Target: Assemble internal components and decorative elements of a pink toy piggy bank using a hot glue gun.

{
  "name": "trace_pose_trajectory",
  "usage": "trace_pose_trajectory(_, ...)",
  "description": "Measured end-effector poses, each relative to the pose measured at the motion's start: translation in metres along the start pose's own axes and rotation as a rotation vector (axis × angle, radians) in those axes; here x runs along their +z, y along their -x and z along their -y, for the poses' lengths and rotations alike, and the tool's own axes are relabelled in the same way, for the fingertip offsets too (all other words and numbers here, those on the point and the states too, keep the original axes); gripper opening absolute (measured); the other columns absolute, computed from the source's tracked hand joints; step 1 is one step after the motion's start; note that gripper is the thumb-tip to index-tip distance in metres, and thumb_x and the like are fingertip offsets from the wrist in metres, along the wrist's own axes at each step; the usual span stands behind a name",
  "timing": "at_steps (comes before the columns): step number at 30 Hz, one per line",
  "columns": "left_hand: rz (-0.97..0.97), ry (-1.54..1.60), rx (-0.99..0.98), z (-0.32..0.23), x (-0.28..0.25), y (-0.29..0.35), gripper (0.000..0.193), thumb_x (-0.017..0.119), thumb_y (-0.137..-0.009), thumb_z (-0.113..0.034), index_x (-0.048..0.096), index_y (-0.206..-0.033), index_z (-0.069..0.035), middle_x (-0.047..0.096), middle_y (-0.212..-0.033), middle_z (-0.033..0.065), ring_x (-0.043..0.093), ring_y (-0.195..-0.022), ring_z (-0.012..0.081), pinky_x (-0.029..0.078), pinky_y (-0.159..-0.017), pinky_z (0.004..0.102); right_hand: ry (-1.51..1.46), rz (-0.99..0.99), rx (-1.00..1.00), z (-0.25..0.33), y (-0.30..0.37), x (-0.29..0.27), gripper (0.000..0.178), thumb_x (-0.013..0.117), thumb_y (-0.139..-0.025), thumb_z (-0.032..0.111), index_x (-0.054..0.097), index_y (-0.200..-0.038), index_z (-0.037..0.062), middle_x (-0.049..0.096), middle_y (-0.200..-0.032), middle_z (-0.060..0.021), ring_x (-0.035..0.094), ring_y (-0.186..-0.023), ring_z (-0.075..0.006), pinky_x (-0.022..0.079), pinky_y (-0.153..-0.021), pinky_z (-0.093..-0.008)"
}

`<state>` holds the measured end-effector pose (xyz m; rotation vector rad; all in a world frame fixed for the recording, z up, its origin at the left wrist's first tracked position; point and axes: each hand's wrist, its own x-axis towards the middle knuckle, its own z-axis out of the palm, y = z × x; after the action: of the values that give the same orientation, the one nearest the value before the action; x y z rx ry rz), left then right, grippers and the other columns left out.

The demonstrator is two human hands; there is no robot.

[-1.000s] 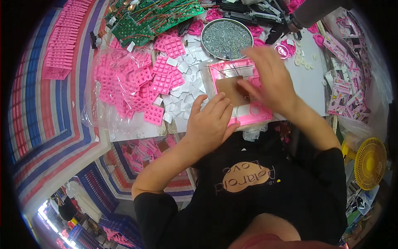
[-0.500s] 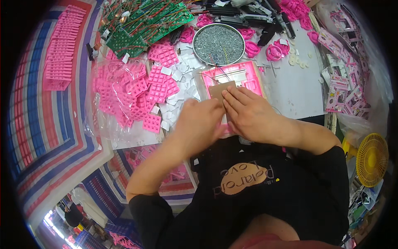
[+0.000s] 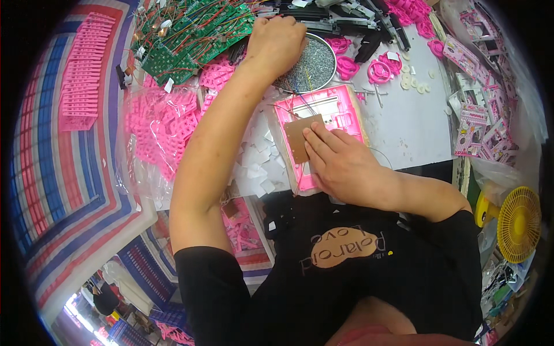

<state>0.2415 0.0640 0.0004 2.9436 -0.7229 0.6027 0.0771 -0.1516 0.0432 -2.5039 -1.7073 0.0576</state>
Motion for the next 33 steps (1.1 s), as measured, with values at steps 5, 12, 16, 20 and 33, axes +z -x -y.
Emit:
trace_pose_trajectory(5, 0.027, -0.025, -0.084, 0.004, -0.005, -0.004, 0.027, 0.061, -0.095, -0.032, 0.075, -0.089, -0.011, 0.072, -0.086, 0.0078, 0.07, -0.084, 0.0286, 0.047, -0.081, 0.0498, 0.034, 0.014, -0.022, 0.001, -0.002, -0.001, 0.05, 0.066, -0.088, 0.028, 0.066, -0.119, -0.0113, 0.06, -0.136, -0.0279, 0.054, -0.131, -0.0399, 0.044, -0.107, -0.0454)
trace_pose_trajectory(12, -0.001, 0.697, -0.458, -0.014, -0.1, 0.043, 0.018, 0.068, -0.092, -0.022, 0.072, -0.09, -0.004, 0.073, -0.086, 0.0069, 0.068, -0.081, 0.0218, 0.047, -0.068, 0.0338, -0.07, -0.017, 0.025, 0.001, -0.002, -0.003, 0.052, 0.067, -0.084, 0.024, 0.064, -0.12, -0.013, 0.06, -0.136, -0.027, 0.055, -0.124, -0.0362, 0.045, -0.105, -0.0411)
trace_pose_trajectory(16, -0.008, 0.905, -0.414, -0.078, -0.1, 0.117, 0.012, 0.072, -0.089, -0.015, 0.072, -0.093, -0.004, 0.073, -0.089, 0.0058, 0.067, -0.082, 0.0193, 0.049, -0.075, 0.031, -0.133, -0.131, 0.046, 0.0, -0.002, 0.004, 0.047, 0.068, -0.082, 0.025, 0.069, -0.113, -0.0117, 0.064, -0.128, -0.0245, 0.057, -0.117, -0.0324, 0.047, -0.098, -0.037)
trace_pose_trajectory(20, 0.003, 0.731, -0.471, -0.119, -0.09, 0.144, 0.011, 0.073, -0.089, -0.014, 0.072, -0.095, -0.005, 0.074, -0.095, 0.0061, 0.069, -0.09, 0.0234, 0.044, -0.098, 0.0403, -0.376, -0.218, 0.075, -0.014, -0.001, 0.007, 0.033, 0.068, -0.082, 0.016, 0.071, -0.106, -0.0059, 0.068, -0.113, -0.018, 0.063, -0.105, -0.0283, 0.054, -0.085, -0.0339)
trace_pose_trajectory(33, -0.032, 0.589, -0.488, -0.139, -0.083, 0.157, 0.007, 0.072, -0.089, -0.013, 0.066, -0.092, -0.011, 0.07, -0.108, -0.0009, 0.066, -0.104, 0.0197, 0.011, -0.118, 0.0668, -1.035, -0.707, 0.381, -0.162, -0.053, -0.117, 0.069, 0.079, -0.08, 0.014, 0.048, -0.14, -0.001, 0.066, -0.105, -0.0089, 0.066, -0.092, -0.0168, 0.056, -0.081, -0.0327)
